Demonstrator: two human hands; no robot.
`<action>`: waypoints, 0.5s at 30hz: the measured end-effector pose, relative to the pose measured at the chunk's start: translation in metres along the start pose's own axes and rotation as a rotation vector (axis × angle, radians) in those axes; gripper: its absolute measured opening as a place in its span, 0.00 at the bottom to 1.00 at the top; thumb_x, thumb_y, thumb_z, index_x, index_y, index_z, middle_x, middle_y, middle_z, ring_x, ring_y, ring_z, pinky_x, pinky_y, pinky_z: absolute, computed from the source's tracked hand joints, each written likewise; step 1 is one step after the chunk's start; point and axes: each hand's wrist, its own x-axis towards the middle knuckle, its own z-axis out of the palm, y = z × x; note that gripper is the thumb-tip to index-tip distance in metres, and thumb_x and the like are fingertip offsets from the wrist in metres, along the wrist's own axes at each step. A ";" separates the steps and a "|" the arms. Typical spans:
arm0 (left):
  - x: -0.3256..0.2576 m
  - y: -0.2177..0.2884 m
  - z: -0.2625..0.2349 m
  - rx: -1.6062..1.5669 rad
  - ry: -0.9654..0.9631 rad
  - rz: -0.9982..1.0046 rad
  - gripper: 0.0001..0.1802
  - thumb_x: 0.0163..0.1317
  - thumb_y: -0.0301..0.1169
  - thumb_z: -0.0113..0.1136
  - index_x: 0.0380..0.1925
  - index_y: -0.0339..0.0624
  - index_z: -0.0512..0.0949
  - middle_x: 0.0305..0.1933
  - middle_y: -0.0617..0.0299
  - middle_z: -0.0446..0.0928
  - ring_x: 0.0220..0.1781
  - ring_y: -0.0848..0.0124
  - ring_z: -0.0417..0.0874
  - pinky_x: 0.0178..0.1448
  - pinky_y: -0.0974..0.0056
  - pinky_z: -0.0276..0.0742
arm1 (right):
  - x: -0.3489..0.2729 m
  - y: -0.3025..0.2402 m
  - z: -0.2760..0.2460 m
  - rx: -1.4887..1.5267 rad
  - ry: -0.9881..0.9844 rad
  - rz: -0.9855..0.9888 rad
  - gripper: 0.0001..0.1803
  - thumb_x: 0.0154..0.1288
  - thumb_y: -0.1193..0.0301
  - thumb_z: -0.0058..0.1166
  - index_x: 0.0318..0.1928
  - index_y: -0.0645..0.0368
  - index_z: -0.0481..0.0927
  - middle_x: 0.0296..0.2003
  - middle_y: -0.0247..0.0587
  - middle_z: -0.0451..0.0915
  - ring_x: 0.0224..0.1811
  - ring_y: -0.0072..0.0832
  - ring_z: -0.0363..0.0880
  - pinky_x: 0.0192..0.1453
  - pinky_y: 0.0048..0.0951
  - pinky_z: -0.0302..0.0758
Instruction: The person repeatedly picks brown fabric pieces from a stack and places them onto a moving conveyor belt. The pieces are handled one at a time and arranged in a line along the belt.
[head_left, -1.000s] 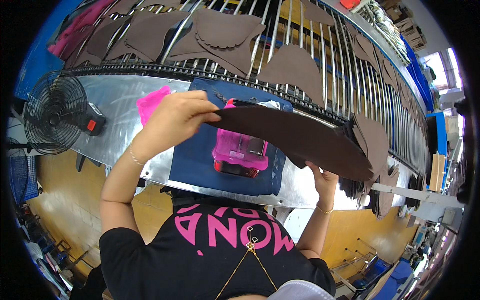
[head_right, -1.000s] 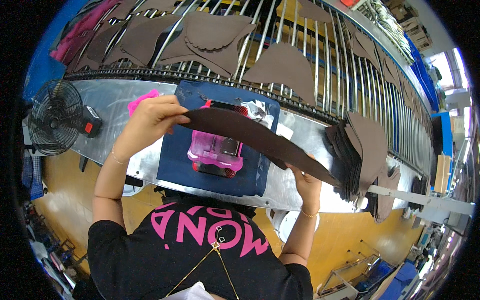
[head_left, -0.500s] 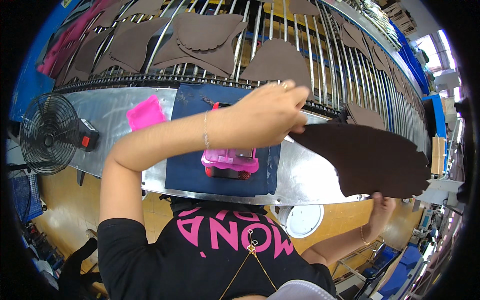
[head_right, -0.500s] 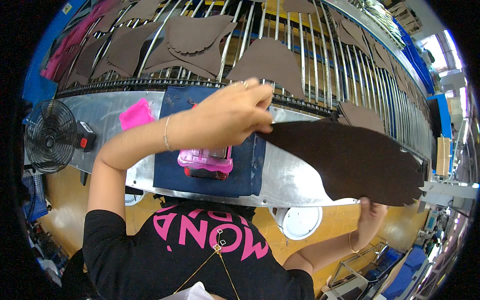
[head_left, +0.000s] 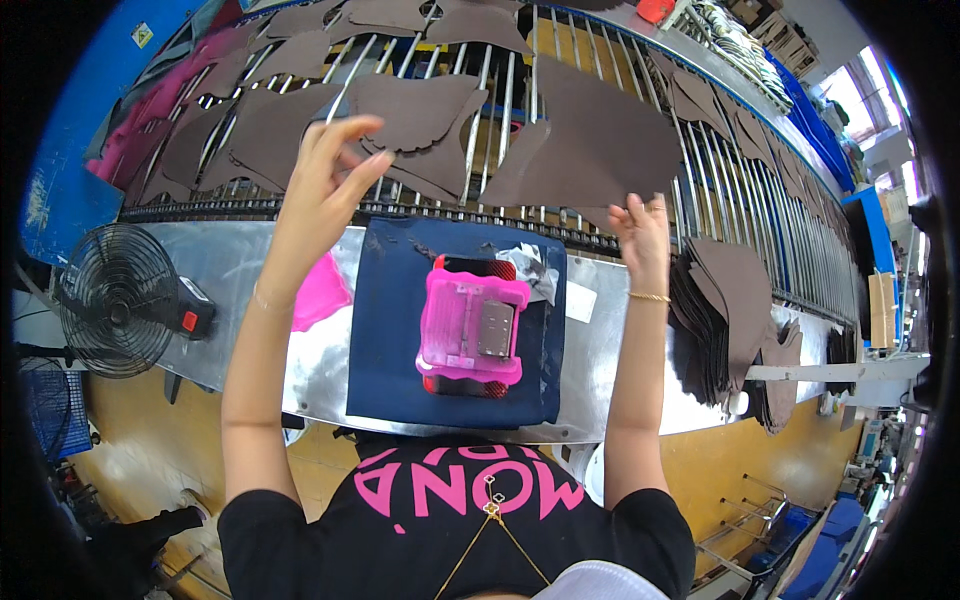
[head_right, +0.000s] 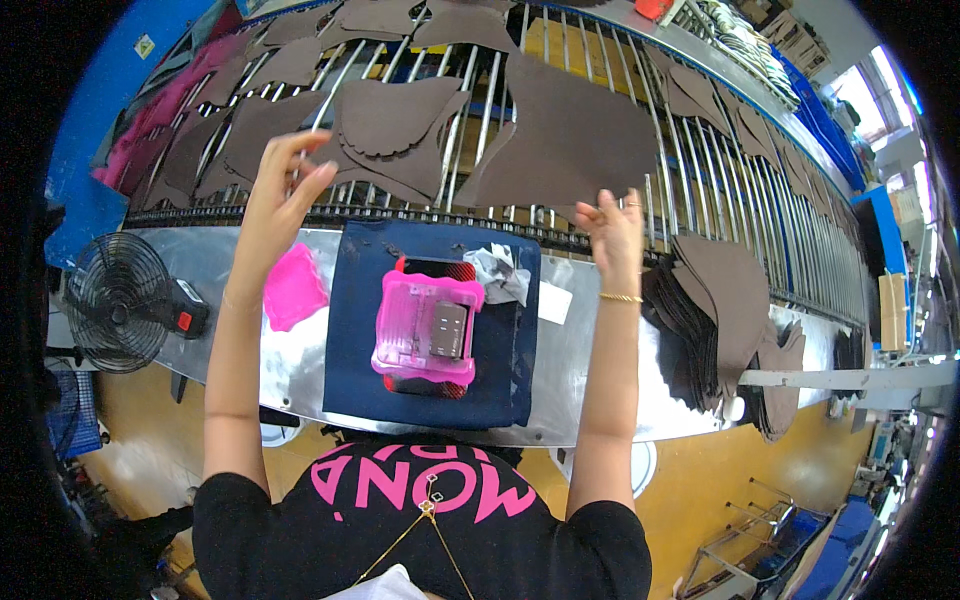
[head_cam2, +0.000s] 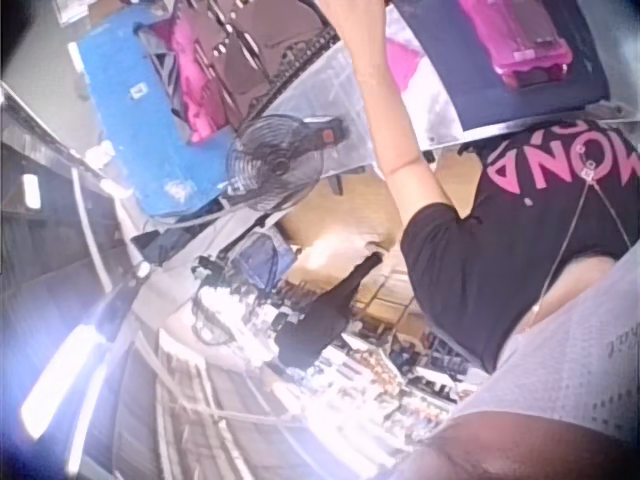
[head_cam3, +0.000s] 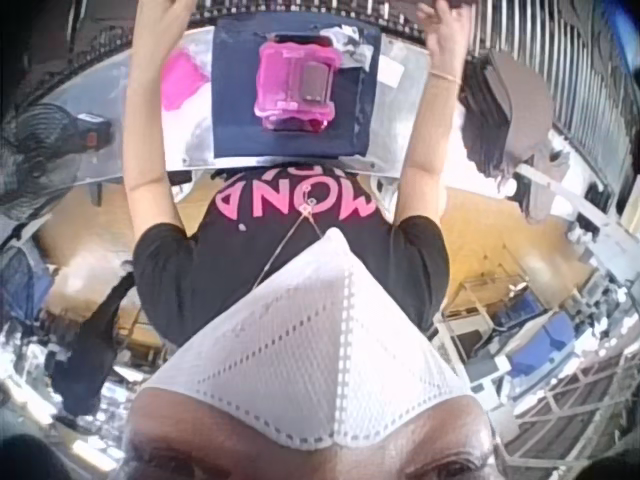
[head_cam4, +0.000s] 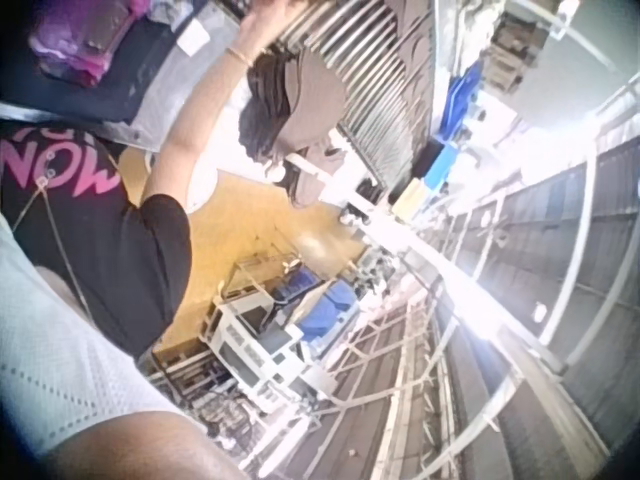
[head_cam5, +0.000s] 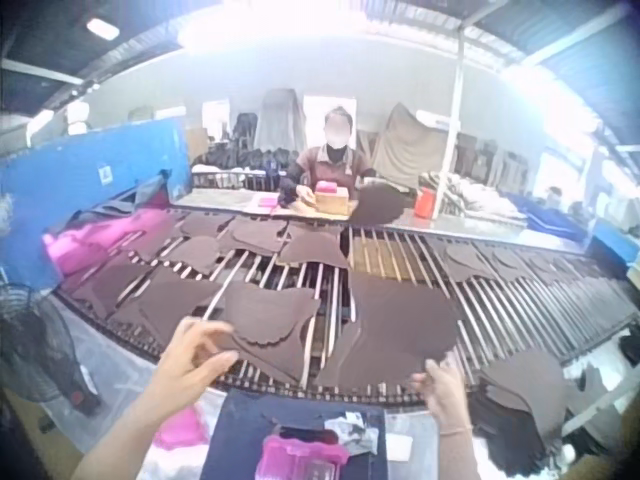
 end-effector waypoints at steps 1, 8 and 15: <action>-0.011 -0.008 -0.010 0.023 0.007 -0.045 0.17 0.60 0.33 0.62 0.49 0.45 0.76 0.46 0.64 0.70 0.34 0.79 0.71 0.37 0.74 0.66 | 0.015 0.020 0.005 0.026 -0.011 0.055 0.23 0.68 0.76 0.50 0.59 0.53 0.58 0.35 0.38 0.73 0.32 0.33 0.83 0.33 0.30 0.84; -0.064 -0.040 -0.050 0.045 0.058 -0.292 0.19 0.61 0.33 0.61 0.52 0.46 0.74 0.47 0.64 0.69 0.36 0.79 0.71 0.38 0.74 0.66 | 0.056 0.090 0.026 -0.035 0.096 0.210 0.07 0.71 0.74 0.43 0.46 0.58 0.62 0.35 0.40 0.73 0.34 0.35 0.83 0.32 0.30 0.86; -0.059 -0.042 -0.031 -0.021 0.015 -0.312 0.22 0.61 0.33 0.62 0.55 0.45 0.72 0.49 0.63 0.68 0.38 0.78 0.72 0.41 0.73 0.67 | -0.005 0.014 0.007 -0.441 0.023 0.091 0.21 0.67 0.54 0.53 0.39 0.61 0.68 0.20 0.40 0.78 0.16 0.19 0.75 0.18 0.18 0.74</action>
